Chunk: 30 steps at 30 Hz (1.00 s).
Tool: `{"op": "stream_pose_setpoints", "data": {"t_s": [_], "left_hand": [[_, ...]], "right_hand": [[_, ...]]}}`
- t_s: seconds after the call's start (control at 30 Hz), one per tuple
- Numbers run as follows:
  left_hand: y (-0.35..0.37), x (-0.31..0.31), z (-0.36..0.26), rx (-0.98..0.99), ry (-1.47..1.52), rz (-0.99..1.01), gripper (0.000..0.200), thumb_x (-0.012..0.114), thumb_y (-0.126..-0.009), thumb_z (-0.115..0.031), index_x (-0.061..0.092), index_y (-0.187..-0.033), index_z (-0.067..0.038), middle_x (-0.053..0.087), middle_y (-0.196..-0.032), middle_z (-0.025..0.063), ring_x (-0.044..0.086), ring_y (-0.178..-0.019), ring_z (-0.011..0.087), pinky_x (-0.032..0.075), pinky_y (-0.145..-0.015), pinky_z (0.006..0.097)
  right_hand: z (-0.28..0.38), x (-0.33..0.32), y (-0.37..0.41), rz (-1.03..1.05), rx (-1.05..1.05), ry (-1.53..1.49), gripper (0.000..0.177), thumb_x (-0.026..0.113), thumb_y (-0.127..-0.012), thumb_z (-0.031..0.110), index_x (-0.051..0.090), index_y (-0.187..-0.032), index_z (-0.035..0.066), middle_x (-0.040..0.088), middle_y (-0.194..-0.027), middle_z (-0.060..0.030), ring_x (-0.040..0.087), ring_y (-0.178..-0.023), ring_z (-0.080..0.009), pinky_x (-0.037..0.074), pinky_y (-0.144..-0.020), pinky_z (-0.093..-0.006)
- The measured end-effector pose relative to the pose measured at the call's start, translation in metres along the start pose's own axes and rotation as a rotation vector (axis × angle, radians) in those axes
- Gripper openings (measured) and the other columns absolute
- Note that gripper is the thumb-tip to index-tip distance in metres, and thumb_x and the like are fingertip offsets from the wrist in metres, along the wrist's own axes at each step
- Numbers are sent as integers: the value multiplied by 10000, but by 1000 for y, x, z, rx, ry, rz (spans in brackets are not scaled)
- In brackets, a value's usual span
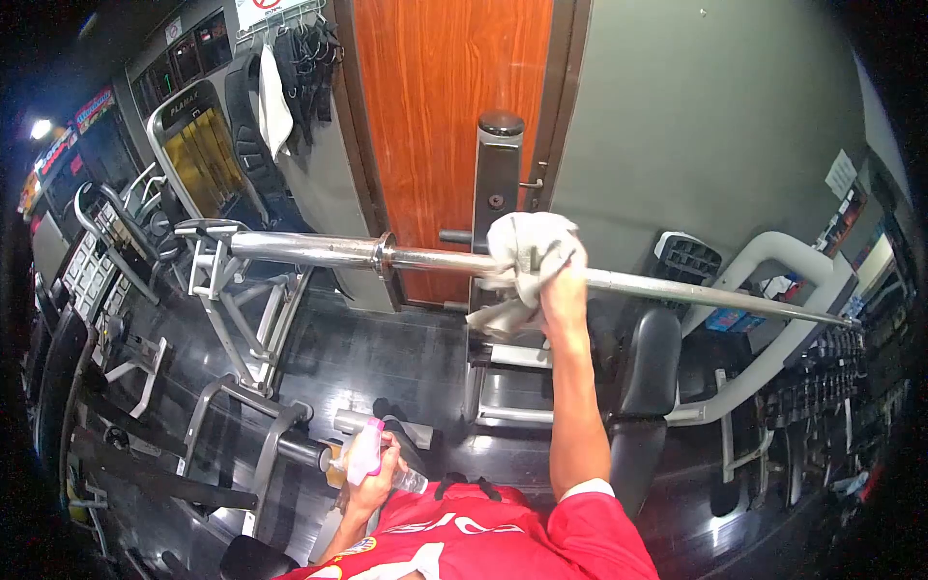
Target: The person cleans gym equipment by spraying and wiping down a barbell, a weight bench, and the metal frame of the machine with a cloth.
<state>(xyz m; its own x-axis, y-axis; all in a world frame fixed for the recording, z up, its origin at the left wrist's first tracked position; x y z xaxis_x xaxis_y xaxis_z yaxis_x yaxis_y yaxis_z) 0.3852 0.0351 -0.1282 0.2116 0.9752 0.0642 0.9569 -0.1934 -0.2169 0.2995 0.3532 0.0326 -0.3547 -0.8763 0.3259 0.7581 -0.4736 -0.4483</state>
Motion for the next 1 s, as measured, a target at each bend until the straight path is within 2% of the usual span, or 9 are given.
{"op": "stream_pose_setpoints", "data": {"t_s": [0.03, 0.07, 0.13, 0.17, 0.2, 0.27, 0.47, 0.57, 1.0], "left_hand": [[-1, 2, -1, 12, 3, -1, 148, 613, -844, 29, 547, -976, 38, 625, -694, 82, 635, -556, 124, 510, -525, 253], [-1, 4, -2, 21, 5, -2, 149, 613, -845, 27, 546, -977, 38, 627, -693, 80, 637, -559, 124, 510, -524, 252], [0, 10, -3, 21, 14, 8, 152, 615, -842, 26, 548, -978, 36, 628, -691, 78, 639, -560, 123, 509, -527, 252], [1, 12, -3, 25, 21, 19, 155, 617, -839, 25, 551, -979, 35, 630, -688, 77, 640, -561, 123, 508, -530, 252], [4, 13, -2, 22, 19, 14, 155, 617, -839, 25, 551, -979, 35, 630, -688, 77, 640, -561, 123, 508, -530, 252], [9, 15, -4, 74, -76, 22, 165, 625, -828, 24, 557, -979, 32, 629, -683, 75, 642, -561, 123, 503, -535, 252], [33, 4, -5, -37, -4, -77, 154, 626, -829, 25, 558, -968, 28, 627, -708, 75, 640, -558, 128, 506, -527, 253], [43, -4, 2, -106, 11, -89, 138, 621, -839, 24, 553, -959, 21, 628, -726, 80, 635, -562, 126, 508, -518, 250], [40, -14, 3, -84, 19, -19, 153, 611, -843, 36, 549, -982, 33, 619, -734, 84, 630, -571, 126, 505, -528, 252]], "right_hand": [[18, 5, 0, 58, -80, -160, 227, 444, -960, 187, 555, -1036, 4, 612, -901, -68, 597, -809, -128, 499, -708, -281], [38, -3, 10, -146, -210, 128, 211, 483, -936, 178, 560, -1048, 16, 611, -886, -72, 601, -822, -125, 500, -722, -282], [51, 22, 16, 1, -258, 434, 227, 564, -860, 132, 577, -1067, 41, 624, -891, -86, 617, -843, -162, 500, -755, -302], [40, 29, 16, 36, -392, 862, 313, 635, -752, 104, 601, -1062, 69, 634, -916, -112, 626, -871, -244, 503, -777, -364], [16, 43, 22, 196, -490, 1068, 349, 656, -705, 123, 620, -1051, 90, 631, -940, -117, 602, -917, -305, 478, -818, -422], [7, 61, 32, 175, -593, 1247, 350, 661, -693, 148, 628, -1039, 106, 634, -934, -99, 586, -923, -306, 451, -840, -427], [9, 49, 35, 153, -542, 1002, 345, 655, -679, 134, 636, -1023, 116, 641, -926, -85, 557, -879, -299, 421, -831, -403], [8, 50, 36, 153, -512, 1001, 341, 653, -679, 123, 638, -1020, 120, 636, -921, -83, 556, -885, -297, 415, -837, -403], [9, 52, 42, 61, -553, 1007, 342, 635, -704, 129, 626, -1047, 134, 624, -938, -80, 555, -911, -294, 414, -824, -404]]}}
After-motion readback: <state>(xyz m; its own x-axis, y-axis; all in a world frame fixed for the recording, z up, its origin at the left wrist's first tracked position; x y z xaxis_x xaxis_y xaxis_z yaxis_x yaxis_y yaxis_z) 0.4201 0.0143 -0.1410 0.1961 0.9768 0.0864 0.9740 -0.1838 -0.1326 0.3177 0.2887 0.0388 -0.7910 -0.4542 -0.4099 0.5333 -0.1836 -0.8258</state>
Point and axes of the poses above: each hand's wrist, its own y-axis away from the middle knuckle, its own x-axis out of the palm, z = x × y, the point moved 8 cm from there along -y, towards the middle knuckle
